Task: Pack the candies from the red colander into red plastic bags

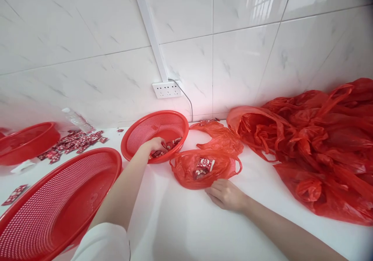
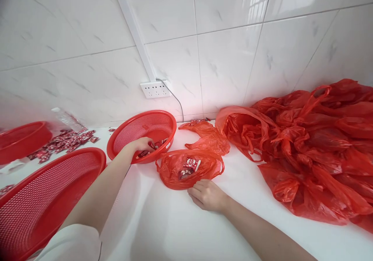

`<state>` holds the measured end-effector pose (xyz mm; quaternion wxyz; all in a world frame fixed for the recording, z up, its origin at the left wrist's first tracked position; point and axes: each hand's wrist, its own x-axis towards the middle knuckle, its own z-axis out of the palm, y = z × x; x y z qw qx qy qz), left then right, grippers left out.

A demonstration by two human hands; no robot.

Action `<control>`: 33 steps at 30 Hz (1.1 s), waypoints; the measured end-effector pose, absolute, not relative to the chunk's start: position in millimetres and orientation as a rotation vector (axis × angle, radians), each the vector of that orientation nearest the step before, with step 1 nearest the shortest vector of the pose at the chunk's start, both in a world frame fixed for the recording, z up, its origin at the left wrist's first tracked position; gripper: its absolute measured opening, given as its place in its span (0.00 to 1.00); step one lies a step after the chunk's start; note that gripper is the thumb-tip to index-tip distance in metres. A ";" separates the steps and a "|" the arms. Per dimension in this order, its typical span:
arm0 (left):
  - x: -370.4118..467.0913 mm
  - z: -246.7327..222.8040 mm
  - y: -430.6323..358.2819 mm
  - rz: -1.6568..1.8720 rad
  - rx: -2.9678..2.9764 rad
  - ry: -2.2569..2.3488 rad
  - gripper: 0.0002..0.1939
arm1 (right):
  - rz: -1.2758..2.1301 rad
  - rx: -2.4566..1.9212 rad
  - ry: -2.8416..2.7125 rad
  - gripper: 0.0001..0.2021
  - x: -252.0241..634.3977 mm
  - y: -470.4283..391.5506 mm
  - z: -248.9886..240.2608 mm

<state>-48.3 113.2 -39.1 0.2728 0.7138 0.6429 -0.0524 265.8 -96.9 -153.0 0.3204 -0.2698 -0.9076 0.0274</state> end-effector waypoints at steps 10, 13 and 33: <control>-49.3 -22.2 107.8 0.128 2.047 1.672 0.12 | 0.125 -0.767 -2.401 0.09 269.2 -94.8 -158.0; -44.2 -19.6 102.8 0.312 2.017 1.679 0.14 | 0.130 -0.767 -2.395 0.09 269.5 -94.9 -156.4; 56.3 -75.5 -13.7 0.587 2.135 1.669 0.08 | 0.139 -0.774 -2.392 0.10 272.9 -94.0 -159.0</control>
